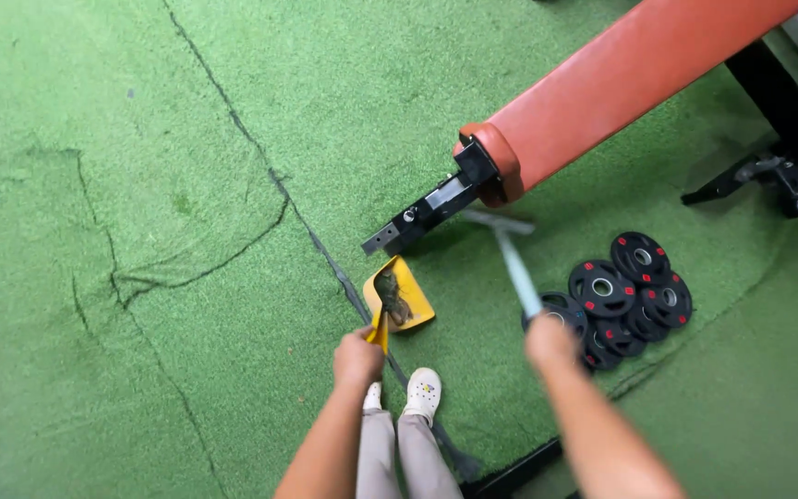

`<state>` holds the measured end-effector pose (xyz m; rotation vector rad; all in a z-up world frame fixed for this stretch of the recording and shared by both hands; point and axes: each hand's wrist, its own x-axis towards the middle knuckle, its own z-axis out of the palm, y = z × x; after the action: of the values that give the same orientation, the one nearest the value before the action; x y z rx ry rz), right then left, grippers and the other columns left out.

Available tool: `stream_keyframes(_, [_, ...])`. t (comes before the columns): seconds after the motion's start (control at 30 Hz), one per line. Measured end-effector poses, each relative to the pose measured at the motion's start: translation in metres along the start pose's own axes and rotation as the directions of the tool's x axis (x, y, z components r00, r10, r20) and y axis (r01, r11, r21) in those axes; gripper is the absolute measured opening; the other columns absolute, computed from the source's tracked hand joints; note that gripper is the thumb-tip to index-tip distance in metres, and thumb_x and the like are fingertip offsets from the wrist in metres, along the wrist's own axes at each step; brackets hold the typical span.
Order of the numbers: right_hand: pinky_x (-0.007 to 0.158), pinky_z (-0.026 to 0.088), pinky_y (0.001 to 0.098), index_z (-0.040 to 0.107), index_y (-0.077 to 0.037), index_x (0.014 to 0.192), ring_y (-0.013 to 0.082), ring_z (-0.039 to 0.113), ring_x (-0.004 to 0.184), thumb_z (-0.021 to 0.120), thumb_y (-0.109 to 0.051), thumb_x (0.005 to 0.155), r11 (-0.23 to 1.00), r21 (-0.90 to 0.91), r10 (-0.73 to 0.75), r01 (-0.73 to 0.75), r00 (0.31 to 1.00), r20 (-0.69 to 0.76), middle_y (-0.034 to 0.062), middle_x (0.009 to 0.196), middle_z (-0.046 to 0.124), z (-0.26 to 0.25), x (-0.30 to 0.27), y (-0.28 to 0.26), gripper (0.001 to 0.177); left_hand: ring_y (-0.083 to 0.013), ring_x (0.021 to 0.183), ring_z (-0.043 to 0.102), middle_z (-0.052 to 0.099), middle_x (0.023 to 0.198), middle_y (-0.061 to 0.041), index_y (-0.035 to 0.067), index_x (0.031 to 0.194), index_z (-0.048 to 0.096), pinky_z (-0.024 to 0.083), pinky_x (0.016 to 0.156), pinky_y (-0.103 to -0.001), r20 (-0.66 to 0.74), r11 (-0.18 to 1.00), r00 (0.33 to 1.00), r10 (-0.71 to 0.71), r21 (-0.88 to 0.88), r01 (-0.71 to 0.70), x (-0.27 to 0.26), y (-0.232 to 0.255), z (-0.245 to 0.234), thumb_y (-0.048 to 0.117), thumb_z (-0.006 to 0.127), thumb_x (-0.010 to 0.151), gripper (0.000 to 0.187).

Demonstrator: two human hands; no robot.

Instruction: The recorder is cleaning a gym machine with a spray and cloth, then sweeping the floor with a broom and dustpan.

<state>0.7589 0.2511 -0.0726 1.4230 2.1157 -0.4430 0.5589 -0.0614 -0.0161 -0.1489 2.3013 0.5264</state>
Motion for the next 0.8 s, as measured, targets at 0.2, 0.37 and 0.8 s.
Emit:
stream_keyframes(0.2, [0.087, 0.056, 0.0543, 0.071, -0.007, 0.110, 0.0416, 0.072, 0.096, 0.033, -0.045, 0.113, 0.987, -0.142, -0.038, 0.070, 0.976, 0.216, 0.0194, 0.102, 0.075, 0.069, -0.096, 0.059, 0.054, -0.0264, 0.066, 0.077, 0.078, 0.108, -0.016, 0.029, 0.134, 0.069, 0.065, 0.067, -0.042, 0.112, 0.964, 0.977, -0.179, -0.180, 0.197, -0.020, 0.018, -0.044, 0.009, 0.057, 0.086, 0.053])
stream_keyframes(0.37, [0.088, 0.060, 0.0533, 0.063, -0.032, 0.135, 0.0382, 0.076, 0.097, 0.049, -0.038, 0.099, 0.946, -0.298, -0.101, 0.126, 0.990, 0.097, 0.0138, 0.107, 0.078, -0.029, -0.085, 0.138, 0.039, -0.0303, 0.090, 0.077, 0.077, 0.114, -0.018, 0.030, 0.134, 0.071, 0.060, 0.085, -0.043, 0.079, 0.980, 0.990, -0.119, -0.148, 0.130, -0.011, 0.010, -0.020, 0.015, 0.060, 0.089, 0.049])
stream_keyframes(0.8, [0.080, 0.058, 0.0551, 0.067, -0.008, 0.118, 0.0409, 0.075, 0.092, 0.038, -0.032, 0.107, 0.945, -0.170, -0.269, 0.278, 0.960, 0.077, 0.0194, 0.105, 0.076, 0.117, -0.085, 0.041, 0.040, -0.0332, 0.116, 0.069, 0.072, 0.125, -0.015, 0.027, 0.131, 0.072, 0.054, 0.101, -0.044, 0.002, 0.998, 1.000, -0.017, -0.053, 0.017, -0.004, 0.011, 0.001, 0.020, 0.063, 0.088, 0.044])
